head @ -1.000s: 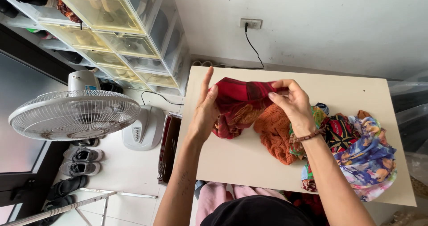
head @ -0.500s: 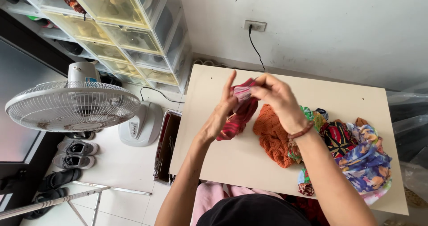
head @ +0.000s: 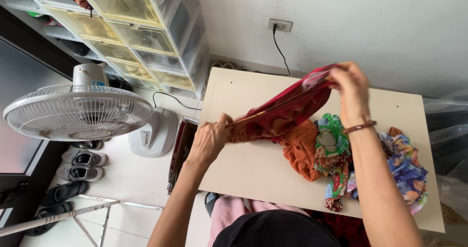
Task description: The person is hanging various pieces of clothing onto wire hangers and placing them on a drying rack.
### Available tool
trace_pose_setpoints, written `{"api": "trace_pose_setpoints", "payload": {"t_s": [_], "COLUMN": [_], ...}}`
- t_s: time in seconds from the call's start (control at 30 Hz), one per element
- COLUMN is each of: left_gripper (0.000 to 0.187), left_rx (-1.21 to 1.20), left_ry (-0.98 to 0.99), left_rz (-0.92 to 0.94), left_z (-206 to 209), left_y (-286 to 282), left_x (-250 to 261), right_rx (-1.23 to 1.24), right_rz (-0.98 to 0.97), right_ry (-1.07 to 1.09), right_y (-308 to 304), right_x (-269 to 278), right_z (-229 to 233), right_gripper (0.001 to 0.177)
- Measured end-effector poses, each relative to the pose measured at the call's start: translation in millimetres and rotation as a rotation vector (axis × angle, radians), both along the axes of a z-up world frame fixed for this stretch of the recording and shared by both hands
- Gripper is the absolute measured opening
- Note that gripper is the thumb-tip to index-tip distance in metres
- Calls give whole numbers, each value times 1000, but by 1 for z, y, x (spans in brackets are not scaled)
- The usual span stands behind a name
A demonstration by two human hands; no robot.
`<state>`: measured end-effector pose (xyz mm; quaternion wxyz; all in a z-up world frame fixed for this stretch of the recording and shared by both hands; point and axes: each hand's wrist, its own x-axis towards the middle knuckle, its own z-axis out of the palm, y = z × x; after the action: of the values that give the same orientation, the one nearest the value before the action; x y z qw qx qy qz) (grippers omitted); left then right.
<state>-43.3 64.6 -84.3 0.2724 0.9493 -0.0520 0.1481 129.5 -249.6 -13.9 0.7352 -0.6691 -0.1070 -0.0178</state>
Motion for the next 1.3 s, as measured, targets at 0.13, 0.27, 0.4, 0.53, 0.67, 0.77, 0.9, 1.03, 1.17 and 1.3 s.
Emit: {"api": "trace_pose_setpoints", "payload": {"t_s": [0.13,0.27,0.4,0.53,0.67,0.77,0.9,1.03,1.17,1.3], "left_gripper": [30,42,71,86,102,100,101,99,97,91], "left_rx": [-32,-752,-875,-722,-1222,-1446,-1648,-1640,-1585,-1581], "left_ry": [534,478,461,371,571,569,399,504,443,372], "left_rz": [75,-8,-17,-43,20,52,-365,-347,-272,-130], "left_z": [69,63,53,9,53,74,55,73,71,100], "left_y": [-15,-23,-27,-25,-36,-43,-52,-57,-51,-49], "left_x": [5,17,29,41,36,34,35,39,36,28], "right_rx": [-288,-723,-757,-338,-173,-188,-229,-540,-380,-251], "right_rz": [164,91,129,351,579,574,540,445,527,365], "right_ry": [11,-18,11,205,318,344,83,-54,83,265], "right_y": [23,43,47,39,48,57,76,92,88,80], "right_x": [-6,-29,-45,-54,-73,-77,-80,-75,-61,-50], "right_z": [-10,-3,1,-12,-6,-17,-29,-9,-1,-38], "right_gripper": [20,30,30,24,31,41,70,93,85,78]}}
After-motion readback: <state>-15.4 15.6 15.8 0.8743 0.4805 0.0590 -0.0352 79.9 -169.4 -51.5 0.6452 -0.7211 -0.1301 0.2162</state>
